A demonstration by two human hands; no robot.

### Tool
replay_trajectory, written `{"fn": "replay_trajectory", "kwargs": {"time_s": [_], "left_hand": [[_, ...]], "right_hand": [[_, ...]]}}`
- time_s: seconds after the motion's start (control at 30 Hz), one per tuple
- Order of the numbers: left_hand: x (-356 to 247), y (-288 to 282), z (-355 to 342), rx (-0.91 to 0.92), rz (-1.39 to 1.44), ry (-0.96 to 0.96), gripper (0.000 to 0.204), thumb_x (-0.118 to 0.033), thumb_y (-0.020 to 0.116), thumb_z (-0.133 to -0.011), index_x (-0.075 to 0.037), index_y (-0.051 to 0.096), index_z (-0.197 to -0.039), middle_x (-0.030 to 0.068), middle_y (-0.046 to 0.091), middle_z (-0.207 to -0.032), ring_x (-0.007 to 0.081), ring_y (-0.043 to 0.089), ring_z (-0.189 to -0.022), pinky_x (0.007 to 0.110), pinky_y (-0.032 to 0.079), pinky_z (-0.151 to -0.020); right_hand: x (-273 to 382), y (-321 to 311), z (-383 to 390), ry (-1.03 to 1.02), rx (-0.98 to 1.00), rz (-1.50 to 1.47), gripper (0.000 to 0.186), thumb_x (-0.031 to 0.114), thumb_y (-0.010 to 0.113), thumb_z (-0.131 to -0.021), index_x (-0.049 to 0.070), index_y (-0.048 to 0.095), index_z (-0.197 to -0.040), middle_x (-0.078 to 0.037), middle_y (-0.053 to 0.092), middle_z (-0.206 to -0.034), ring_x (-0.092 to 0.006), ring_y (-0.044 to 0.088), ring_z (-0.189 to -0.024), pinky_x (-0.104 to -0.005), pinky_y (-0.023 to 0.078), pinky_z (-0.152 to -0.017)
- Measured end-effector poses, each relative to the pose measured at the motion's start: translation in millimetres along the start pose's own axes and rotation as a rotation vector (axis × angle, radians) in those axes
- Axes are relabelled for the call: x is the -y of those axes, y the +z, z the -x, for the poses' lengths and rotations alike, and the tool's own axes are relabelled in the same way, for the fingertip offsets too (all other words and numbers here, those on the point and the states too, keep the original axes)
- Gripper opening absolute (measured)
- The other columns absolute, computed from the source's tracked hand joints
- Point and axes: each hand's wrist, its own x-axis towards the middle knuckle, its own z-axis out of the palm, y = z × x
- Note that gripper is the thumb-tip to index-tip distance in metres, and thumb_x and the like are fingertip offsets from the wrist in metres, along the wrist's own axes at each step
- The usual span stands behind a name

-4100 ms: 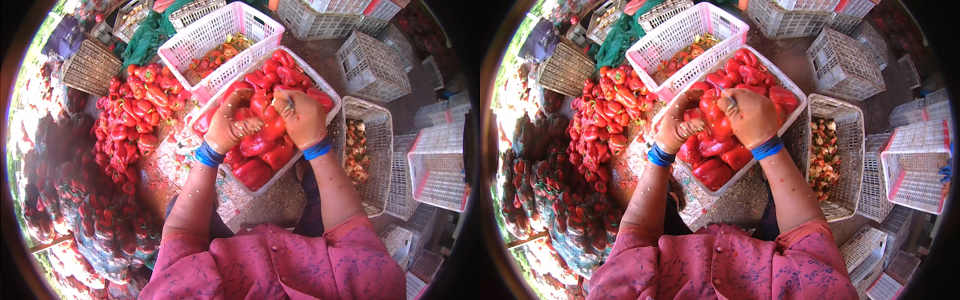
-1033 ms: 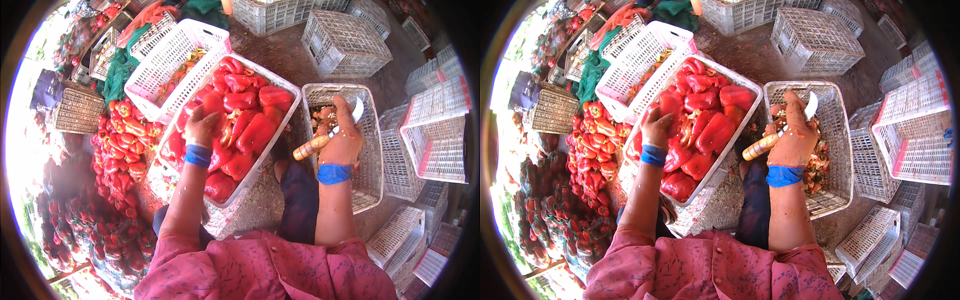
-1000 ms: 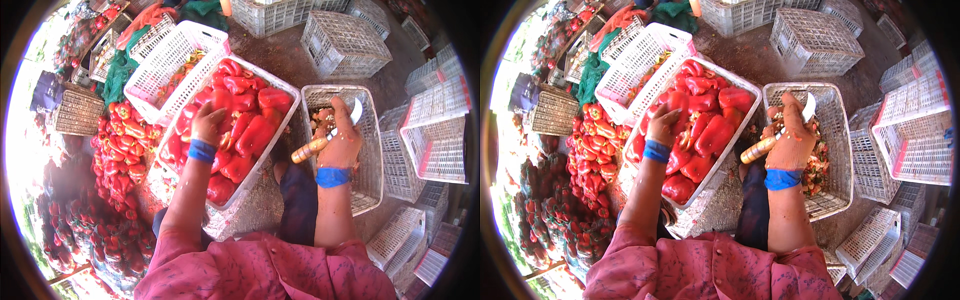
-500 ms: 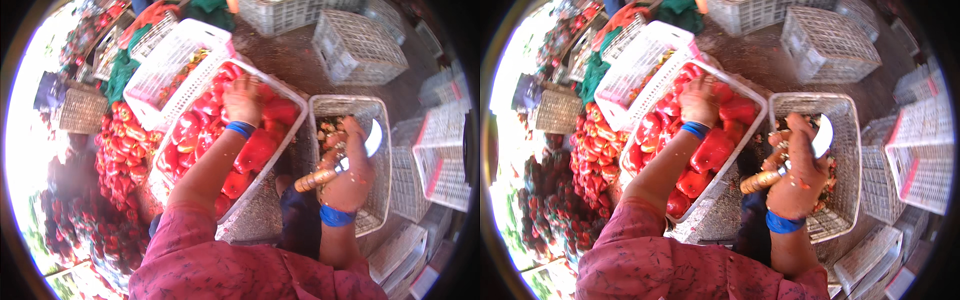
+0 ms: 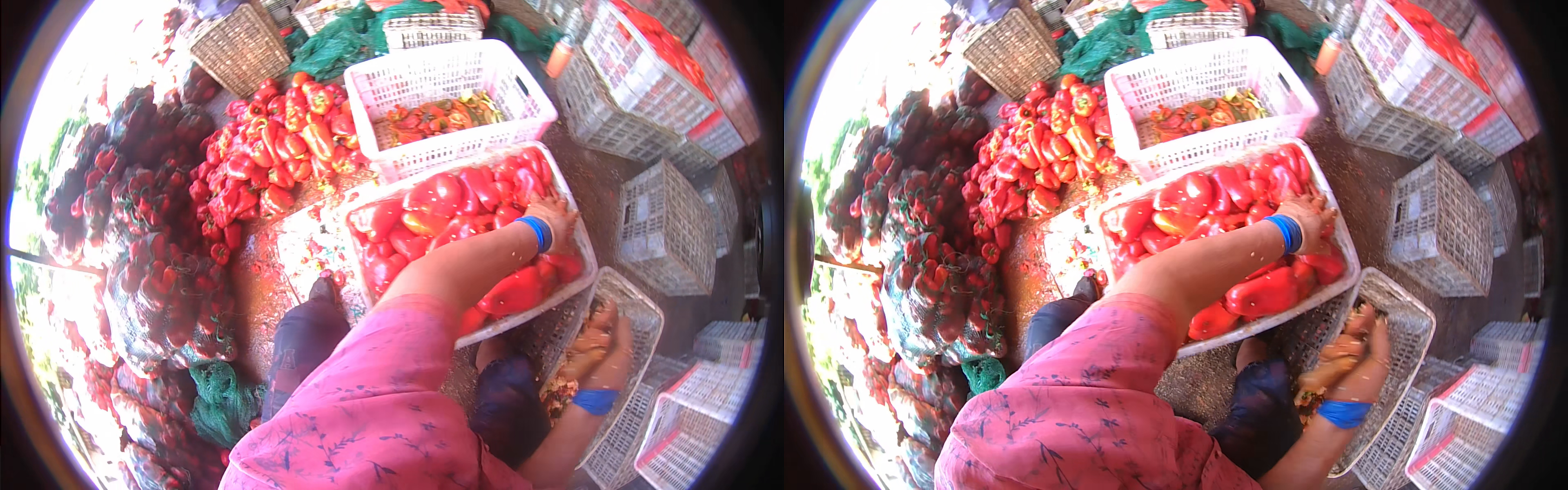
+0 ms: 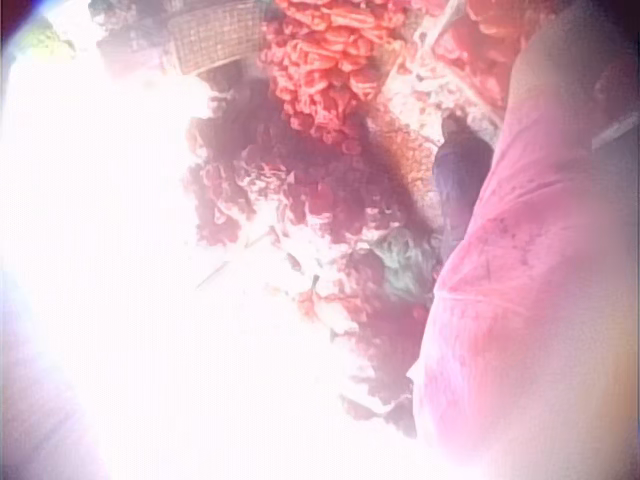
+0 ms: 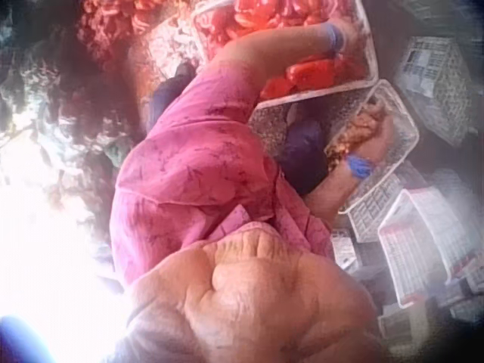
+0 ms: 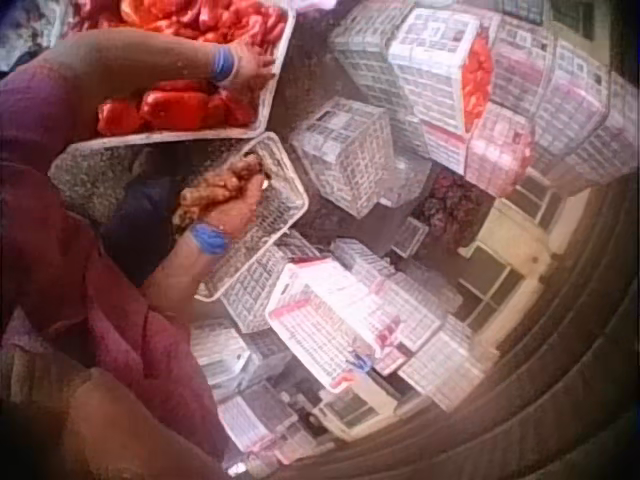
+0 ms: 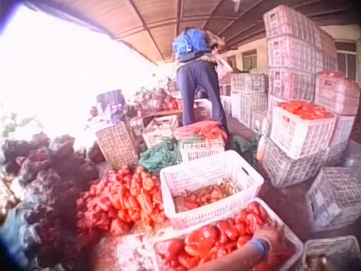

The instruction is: The person sorts red peppers by cutting off the stems with a knife and placing the cleaned peppers into a plastic crate.

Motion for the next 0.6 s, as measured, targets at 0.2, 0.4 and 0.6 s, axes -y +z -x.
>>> {"fn": "replay_trajectory", "kwargs": {"time_s": [0.2, 0.4, 0.6], "left_hand": [[101, -75, 99, -0.647, 0.382, -0.059, 0.042, -0.031, 0.081, -0.078, -0.007, 0.066, -0.109, 0.0178, 0.067, -0.111, 0.0377, 0.065, -0.101, 0.047, 0.053, -0.088], [341, -79, 192, -1.183, -0.068, -0.668, 0.06, -0.02, 0.084, -0.069, -0.008, 0.056, -0.12, 0.0216, 0.055, -0.128, 0.0407, 0.058, -0.114, 0.048, 0.052, -0.093], [498, -54, 206, -0.547, -0.15, -1.357, 0.094, -0.04, 0.071, -0.082, -0.018, 0.023, -0.159, 0.0202, 0.025, -0.163, 0.04, 0.052, -0.131, 0.048, 0.049, -0.102]], "right_hand": [[1, -29, -25, 0.126, 0.088, -0.359, 0.04, 0.038, 0.051, -0.105, 0.006, 0.067, -0.123, -0.006, 0.075, -0.1, -0.0082, 0.063, -0.062, -0.0231, 0.05, -0.054], [-79, 78, -6, -0.142, -0.207, 0.289, 0.035, 0.031, 0.051, -0.104, 0.012, 0.063, -0.131, 0.006, 0.067, -0.082, -0.0038, 0.051, -0.05, -0.025, 0.044, -0.044], [-123, 127, -35, -0.178, -0.384, 0.429, 0.032, 0.032, 0.053, -0.103, 0.013, 0.064, -0.127, 0.006, 0.065, -0.079, -0.0031, 0.053, -0.049, -0.0194, 0.044, -0.04]]}}
